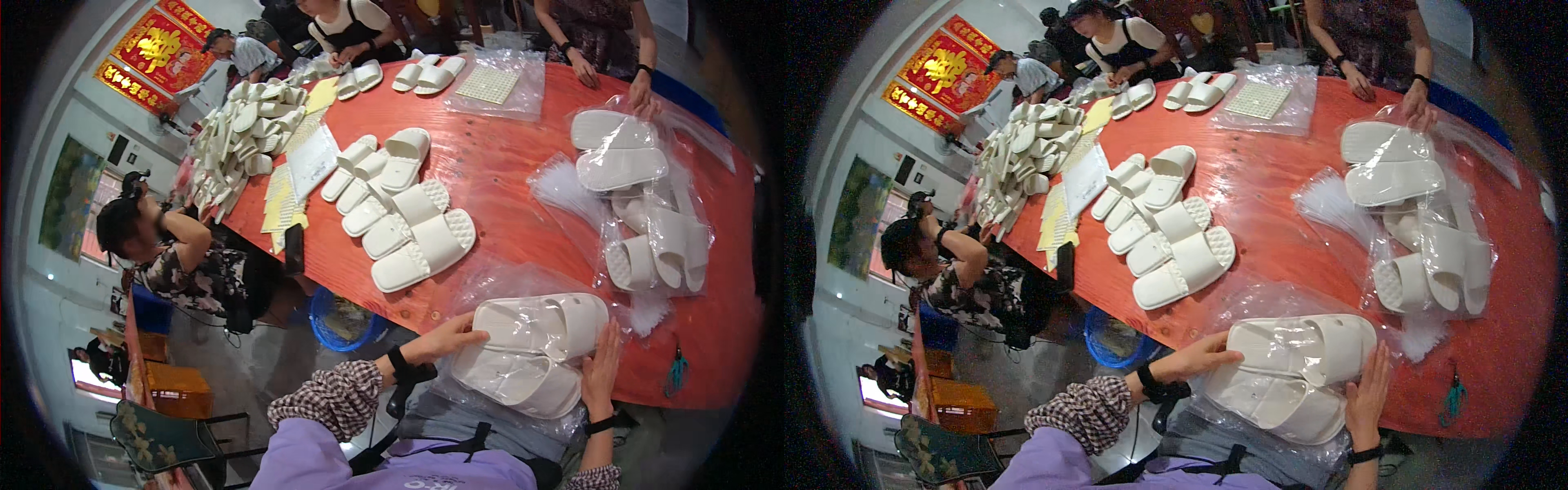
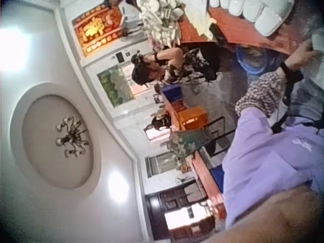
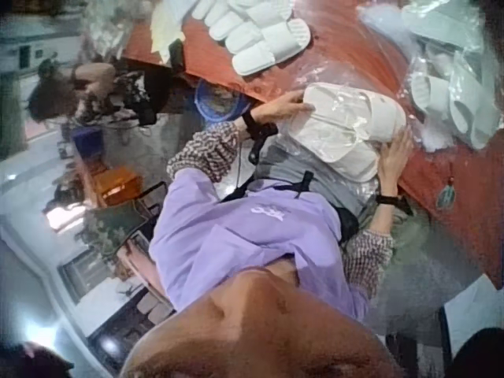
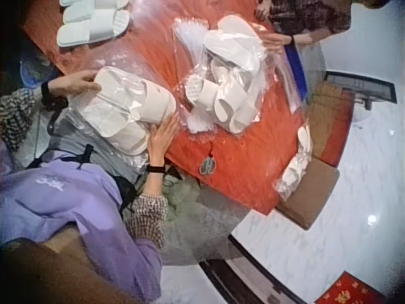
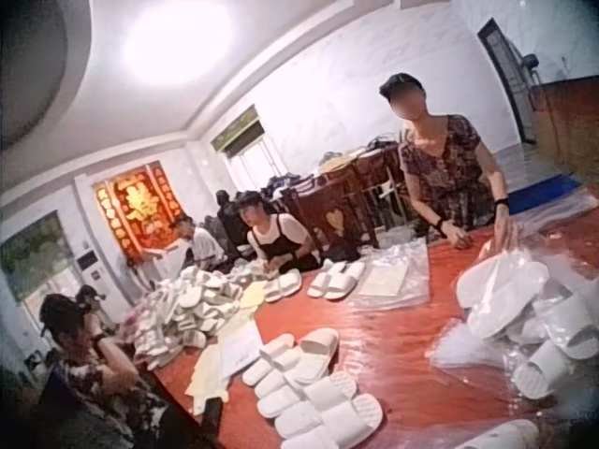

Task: Pairs of white slippers are being placed into plastic bags at a manufacturing station.

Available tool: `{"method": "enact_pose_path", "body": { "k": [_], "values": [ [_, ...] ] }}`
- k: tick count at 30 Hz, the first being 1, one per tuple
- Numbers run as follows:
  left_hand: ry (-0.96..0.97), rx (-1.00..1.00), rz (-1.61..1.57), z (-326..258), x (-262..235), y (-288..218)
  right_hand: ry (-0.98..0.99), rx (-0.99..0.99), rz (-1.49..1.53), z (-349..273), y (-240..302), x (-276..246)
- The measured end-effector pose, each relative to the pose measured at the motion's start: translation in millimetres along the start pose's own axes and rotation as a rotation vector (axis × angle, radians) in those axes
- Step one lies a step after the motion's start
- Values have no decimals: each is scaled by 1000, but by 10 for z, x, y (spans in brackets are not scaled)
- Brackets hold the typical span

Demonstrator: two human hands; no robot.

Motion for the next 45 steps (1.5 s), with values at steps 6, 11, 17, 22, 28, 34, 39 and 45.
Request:
{"method": "enact_pose_path", "body": {
  "k": [6, 11, 17, 22, 28, 34, 39, 45],
  "values": [
    [-91, -11, 100, -225, -183, -121, 34, 41, -96, 14, 57, -6],
    [-172, -2, 142, -424, -216, -176, 96, 44, -147, 28, 28, -9],
    [-267, 82, 97, -558, -311, -252, 100, 34, -162, 69, 56, -9],
    [-369, 105, 144, -775, -566, -390, 110, 51, -159, 74, 117, 15],
    [-492, 122, 108, -1199, -979, -417, 87, 17, -188, 27, 83, 35],
    [-783, 253, -90, -1687, -1361, -268, 48, -3, -231, 35, 8, 17],
    [-936, 454, -233, -1787, -1576, -444, 132, 31, -378, -8, -130, 77],
    [-895, 589, -391, -1001, -1862, -704, 125, 68, -220, 69, 92, 11]
  ]
}}
Point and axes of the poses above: each hand's wrist, its own z-axis towards the middle knuckle, its own x-axis out of the palm, y = z × x, the point moved 1 cm from there along z, towards the middle knuckle, and after that the axes turned 6 degrees about -y, right-handed, at the moved point
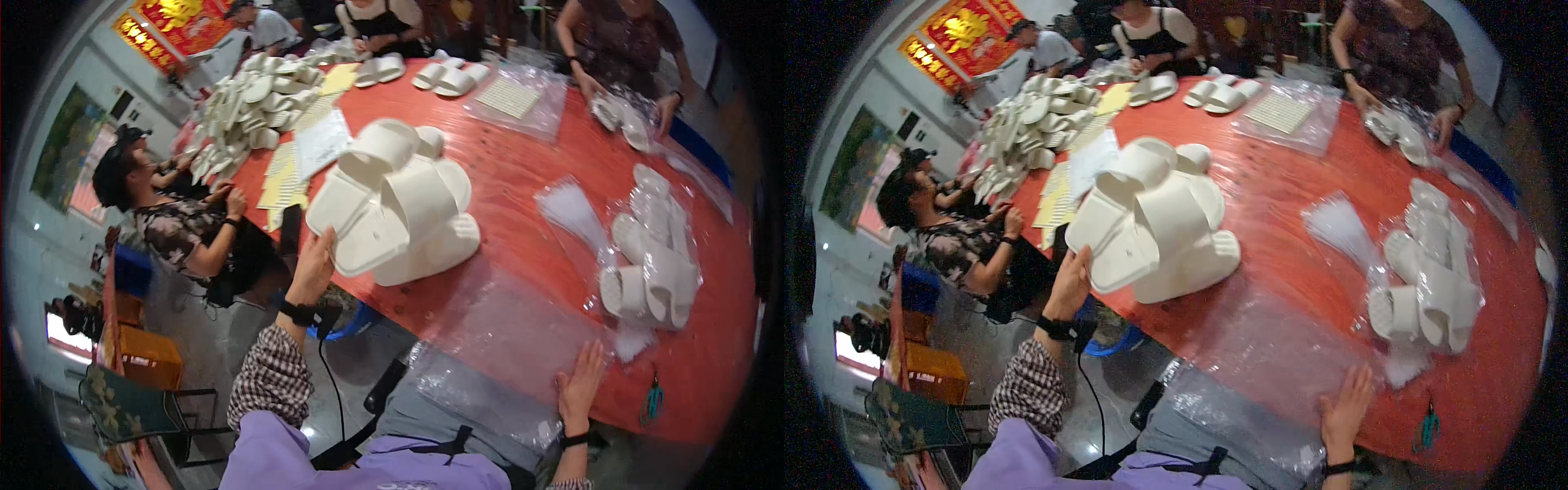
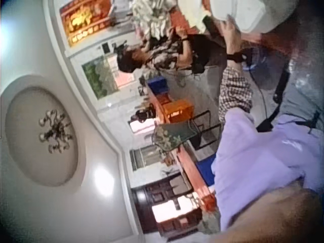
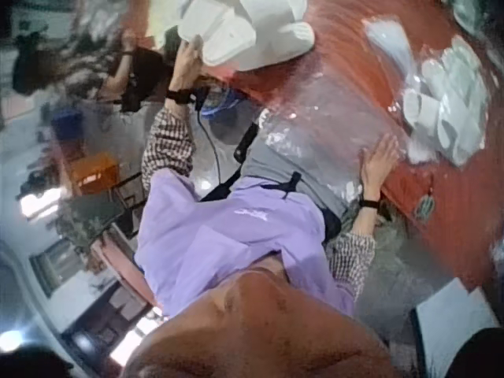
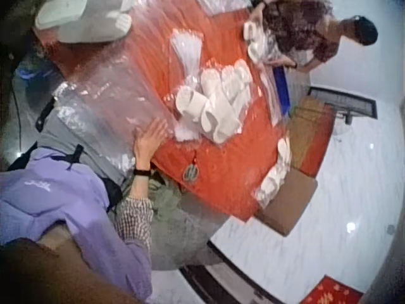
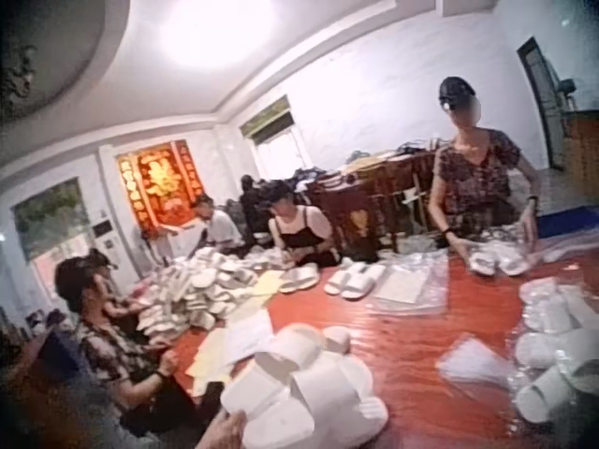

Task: Pairs of white slippers are being placed into plastic bags at a manufacturing station.

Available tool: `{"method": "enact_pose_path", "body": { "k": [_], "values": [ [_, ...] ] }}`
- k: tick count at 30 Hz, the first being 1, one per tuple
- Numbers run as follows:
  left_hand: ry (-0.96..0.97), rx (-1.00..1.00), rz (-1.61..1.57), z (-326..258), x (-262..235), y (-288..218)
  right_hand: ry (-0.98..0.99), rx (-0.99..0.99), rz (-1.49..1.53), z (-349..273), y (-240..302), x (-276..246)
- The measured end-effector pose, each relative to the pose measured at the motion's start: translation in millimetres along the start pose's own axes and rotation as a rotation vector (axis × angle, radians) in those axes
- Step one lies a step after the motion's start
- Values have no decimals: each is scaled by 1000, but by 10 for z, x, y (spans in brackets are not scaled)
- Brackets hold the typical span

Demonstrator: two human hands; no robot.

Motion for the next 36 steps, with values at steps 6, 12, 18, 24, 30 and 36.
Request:
{"method": "enact_pose_path", "body": {
  "k": [6, 12, 18, 24, 30, 36],
  "values": [
    [97, 32, 260, -81, 779, 166, -39, -33, 52, 27, 38, -69],
    [989, 734, 981, -1431, 1854, 396, -69, -83, 99, -7, 9, -53],
    [1125, 767, 1434, -1698, 1691, 1165, -6, -178, 97, -37, 26, -216],
    [1161, 691, 1553, -1587, 1311, 1305, 65, -275, 188, -42, -113, -326],
    [1146, 727, 1600, -1508, 1255, 1366, 167, -437, 165, -301, 293, -518],
    [1189, 786, 1588, -1461, 1337, 1302, 344, -489, 63, -515, 123, -453]
  ]
}}
Point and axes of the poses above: each hand's wrist, its own z-axis towards the middle knuckle, its own x-axis out of the palm, y = z × x, the point moved 1 cm from there along z, towards the middle knuckle, and after that the axes turned 6 degrees about -y, right-handed, at the moved point
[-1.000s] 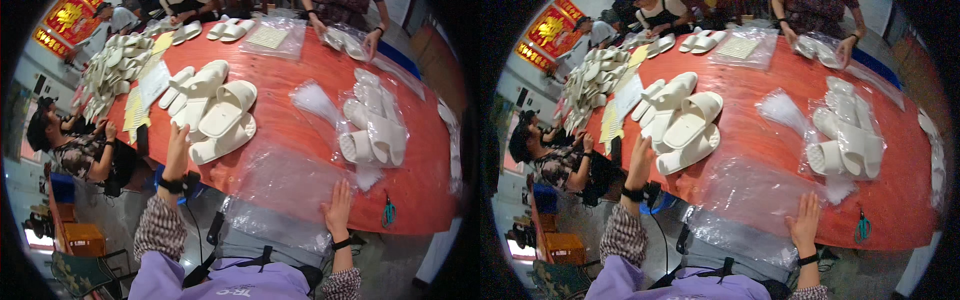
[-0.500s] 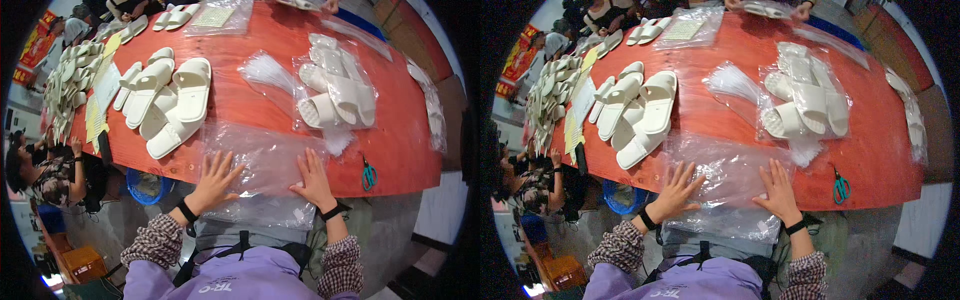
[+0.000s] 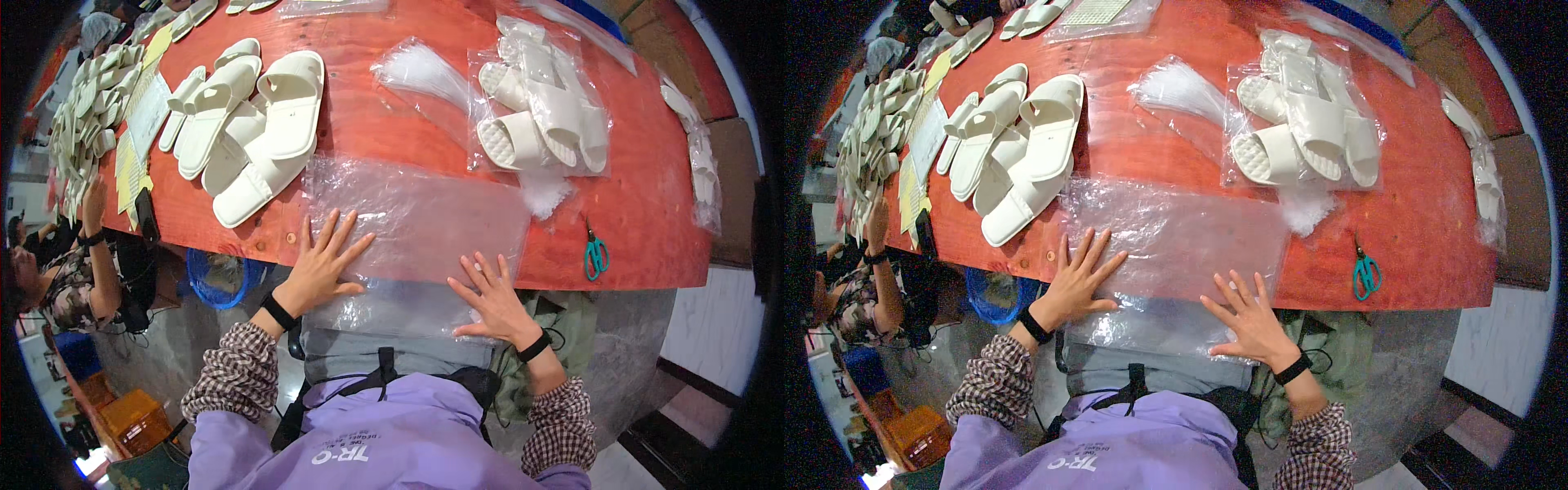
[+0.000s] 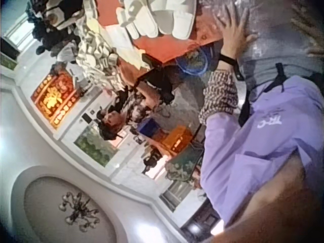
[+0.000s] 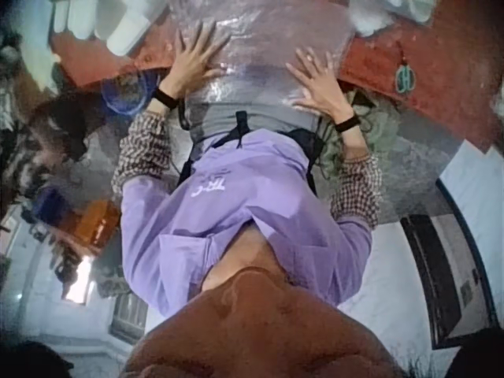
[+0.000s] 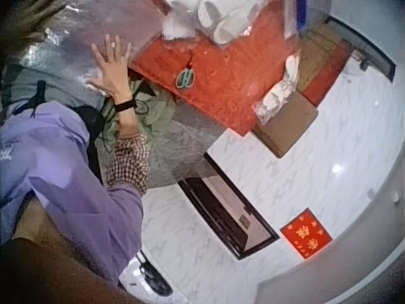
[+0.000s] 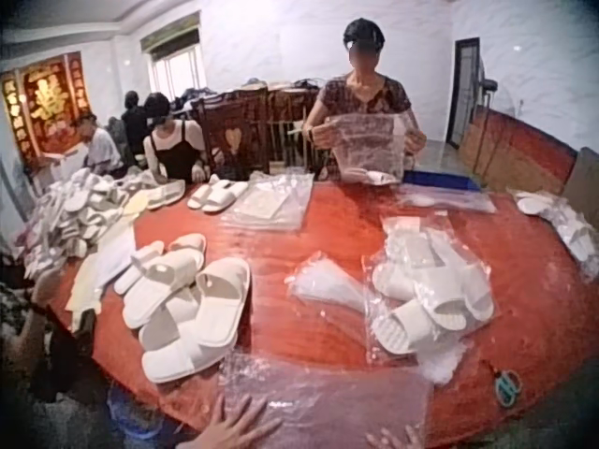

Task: Pairs of white slippers are being placed into plastic bags at a manufacturing station.

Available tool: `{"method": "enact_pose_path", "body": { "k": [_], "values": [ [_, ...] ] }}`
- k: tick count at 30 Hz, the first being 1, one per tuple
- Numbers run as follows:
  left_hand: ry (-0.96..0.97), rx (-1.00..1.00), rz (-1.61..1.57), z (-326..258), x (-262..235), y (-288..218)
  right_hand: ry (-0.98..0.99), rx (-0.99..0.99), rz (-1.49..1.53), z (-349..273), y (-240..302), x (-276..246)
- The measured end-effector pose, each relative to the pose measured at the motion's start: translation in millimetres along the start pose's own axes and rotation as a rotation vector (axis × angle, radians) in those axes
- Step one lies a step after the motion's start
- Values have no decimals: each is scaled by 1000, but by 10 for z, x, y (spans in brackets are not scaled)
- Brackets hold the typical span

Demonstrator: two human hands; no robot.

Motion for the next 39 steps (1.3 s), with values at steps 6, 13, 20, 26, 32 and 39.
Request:
{"method": "enact_pose_path", "body": {
  "k": [6, 13, 20, 26, 32, 39],
  "values": [
    [31, -4, -26, -28, -355, -45, -117, -20, 135, 17, -62, -221],
    [-82, 211, -262, 657, -732, -445, -613, 240, 276, 218, -490, -797],
    [-185, 197, -87, 860, 25, -493, -817, 409, 224, 805, -1313, -1452],
    [-137, 139, -174, 879, 41, -444, -805, 336, -393, 1567, -1717, -1651],
    [-137, 132, -262, 873, 133, -381, -524, 473, -420, 1659, -1979, -1554],
    [-94, 153, -244, 930, 56, -292, -853, 293, -380, 932, -1505, -2038]
  ]
}}
Point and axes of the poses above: each hand's wrist, its own z-axis towards the middle knuckle, its own x-axis out of the palm, y = z × x, the point moved 1 cm from there along z, towards the middle knuckle, and after that the axes turned 6 degrees about -y, right-handed, at the moved point
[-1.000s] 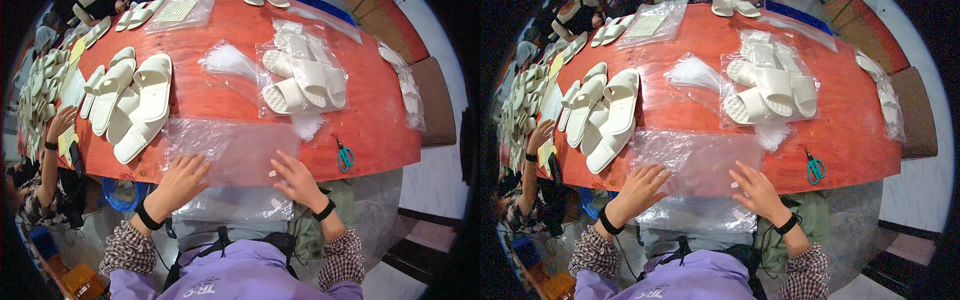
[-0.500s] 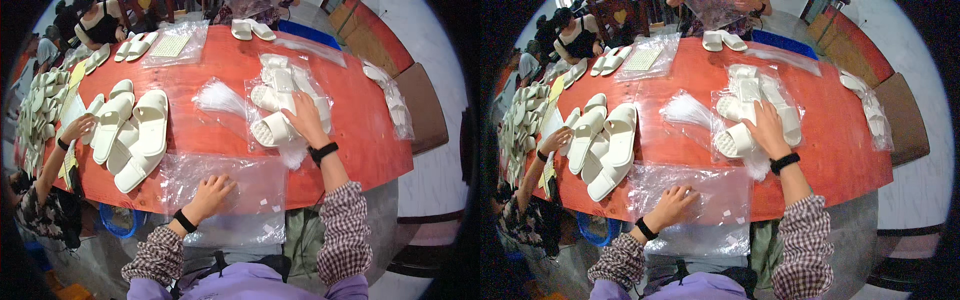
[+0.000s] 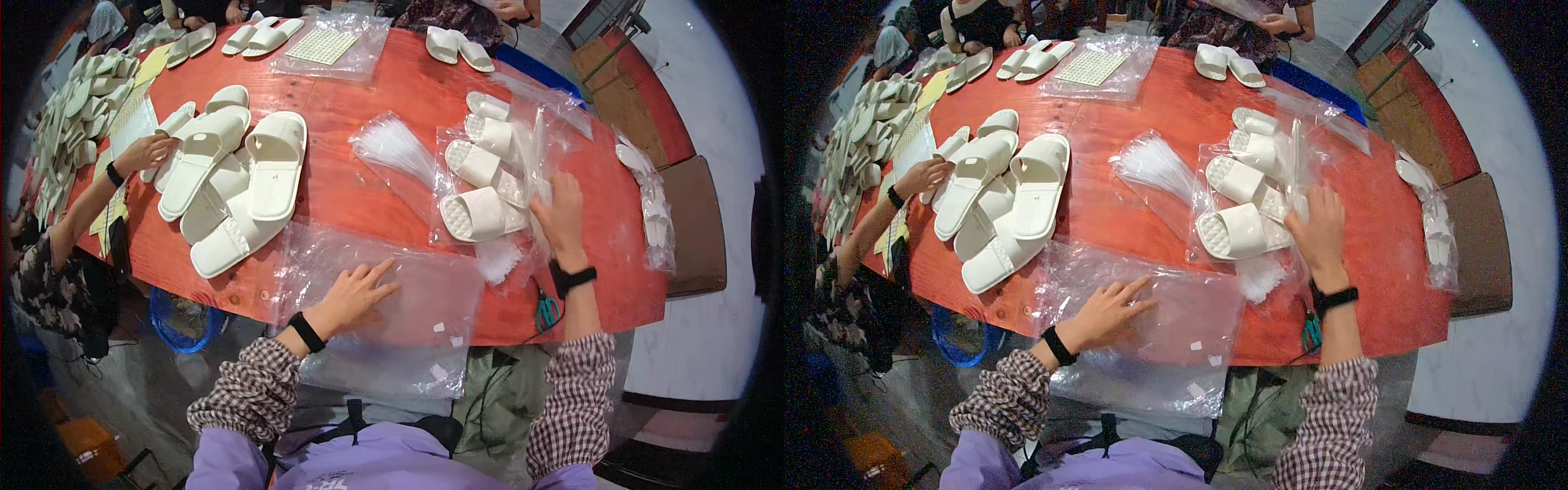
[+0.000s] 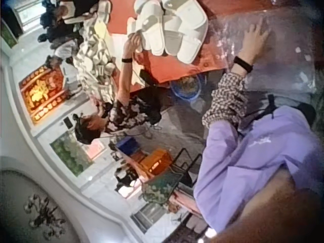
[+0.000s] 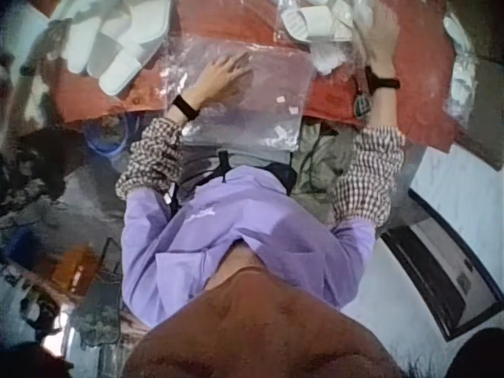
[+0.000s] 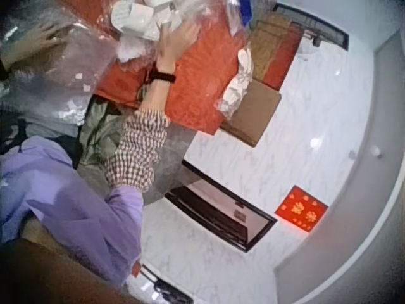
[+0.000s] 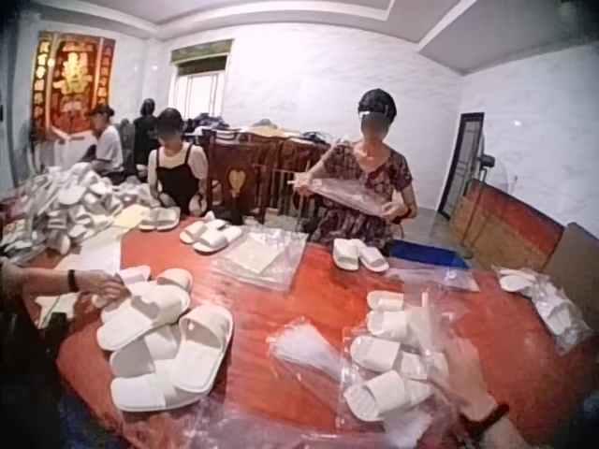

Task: Pairs of white slippers are being placed into plastic bags at a manufacturing station.

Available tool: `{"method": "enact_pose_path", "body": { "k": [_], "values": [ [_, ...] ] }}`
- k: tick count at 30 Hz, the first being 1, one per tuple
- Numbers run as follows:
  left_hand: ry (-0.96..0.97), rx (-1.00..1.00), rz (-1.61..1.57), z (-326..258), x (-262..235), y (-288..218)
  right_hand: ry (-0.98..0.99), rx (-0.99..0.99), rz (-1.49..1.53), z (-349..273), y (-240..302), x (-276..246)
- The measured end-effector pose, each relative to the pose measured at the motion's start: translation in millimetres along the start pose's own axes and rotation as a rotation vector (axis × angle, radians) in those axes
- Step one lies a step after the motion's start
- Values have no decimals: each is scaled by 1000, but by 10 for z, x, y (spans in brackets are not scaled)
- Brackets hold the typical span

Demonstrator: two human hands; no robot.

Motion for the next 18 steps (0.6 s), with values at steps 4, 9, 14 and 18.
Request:
{"method": "enact_pose_path", "body": {
  "k": [4, 9, 14, 18],
  "values": [
    [-121, 15, -209, -160, -77, 138, -18, -282, -30, -345, 819, -700],
    [81, -580, -1159, -361, -304, 397, 167, -554, 55, -1391, 1687, -970],
    [-71, -687, -1816, -574, -143, 758, 473, -466, 461, -1769, 2047, -708],
    [-94, -745, -1854, -586, -231, 654, 398, 8, 561, -2012, 1662, -245]
  ]
}}
Point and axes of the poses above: each hand's wrist, its own z-axis towards the middle knuckle, its own x-axis out of the palm, y = z × x, the point moved 1 cm from there along z, towards the middle knuckle, and after that the axes turned 6 degrees about -y, right-handed, at the moved point
